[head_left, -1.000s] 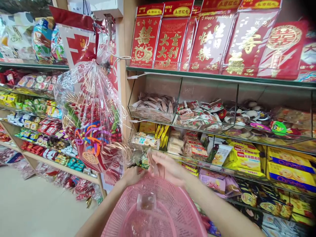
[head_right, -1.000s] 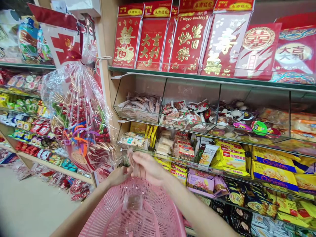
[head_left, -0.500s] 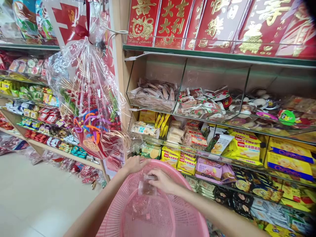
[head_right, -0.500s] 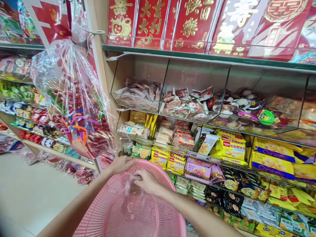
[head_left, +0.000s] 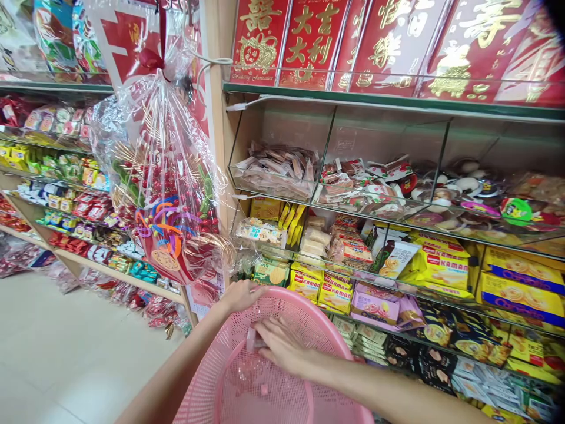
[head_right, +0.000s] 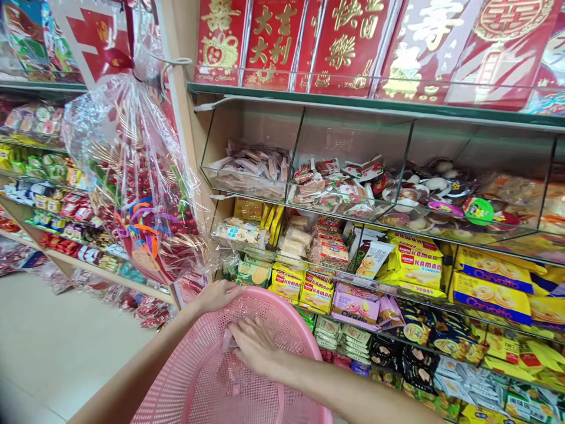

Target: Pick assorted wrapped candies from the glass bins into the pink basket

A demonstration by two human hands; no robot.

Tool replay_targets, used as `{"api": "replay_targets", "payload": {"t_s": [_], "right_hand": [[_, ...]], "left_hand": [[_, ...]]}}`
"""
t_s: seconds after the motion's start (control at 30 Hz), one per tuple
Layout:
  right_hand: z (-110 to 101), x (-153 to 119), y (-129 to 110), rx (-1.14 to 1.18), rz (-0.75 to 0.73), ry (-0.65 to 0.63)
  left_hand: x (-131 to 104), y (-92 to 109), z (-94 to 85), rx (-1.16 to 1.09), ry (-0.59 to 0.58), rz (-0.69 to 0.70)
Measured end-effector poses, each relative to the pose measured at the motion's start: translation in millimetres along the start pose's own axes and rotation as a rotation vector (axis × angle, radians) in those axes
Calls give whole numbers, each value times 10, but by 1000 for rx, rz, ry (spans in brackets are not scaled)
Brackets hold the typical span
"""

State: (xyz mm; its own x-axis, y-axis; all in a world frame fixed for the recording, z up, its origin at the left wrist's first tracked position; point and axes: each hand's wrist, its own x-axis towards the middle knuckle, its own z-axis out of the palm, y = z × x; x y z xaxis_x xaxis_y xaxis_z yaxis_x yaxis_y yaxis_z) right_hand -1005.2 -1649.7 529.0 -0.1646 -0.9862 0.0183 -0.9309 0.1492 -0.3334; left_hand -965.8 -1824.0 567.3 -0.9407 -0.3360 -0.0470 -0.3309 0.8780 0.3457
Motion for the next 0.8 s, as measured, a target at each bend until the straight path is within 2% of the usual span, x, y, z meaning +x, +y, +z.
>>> {"api": "replay_targets", "payload": {"t_s": [0.23, 0.57, 0.63, 0.7, 0.8], "right_hand": [[196, -13, 73, -104, 27, 66], [267, 14, 59, -153, 62, 93], [170, 14, 6, -150, 38, 94], [-40, 24, -71, -140, 20, 127], [-593, 70, -218, -147, -28, 260]], "left_hand": [[7, -14, 19, -30, -40, -36], [34, -34, 78, 28, -12, 6], [36, -35, 67, 39, 5, 13], [39, -38, 52, 45, 21, 27], [48, -49, 46, 66, 15, 81]]}}
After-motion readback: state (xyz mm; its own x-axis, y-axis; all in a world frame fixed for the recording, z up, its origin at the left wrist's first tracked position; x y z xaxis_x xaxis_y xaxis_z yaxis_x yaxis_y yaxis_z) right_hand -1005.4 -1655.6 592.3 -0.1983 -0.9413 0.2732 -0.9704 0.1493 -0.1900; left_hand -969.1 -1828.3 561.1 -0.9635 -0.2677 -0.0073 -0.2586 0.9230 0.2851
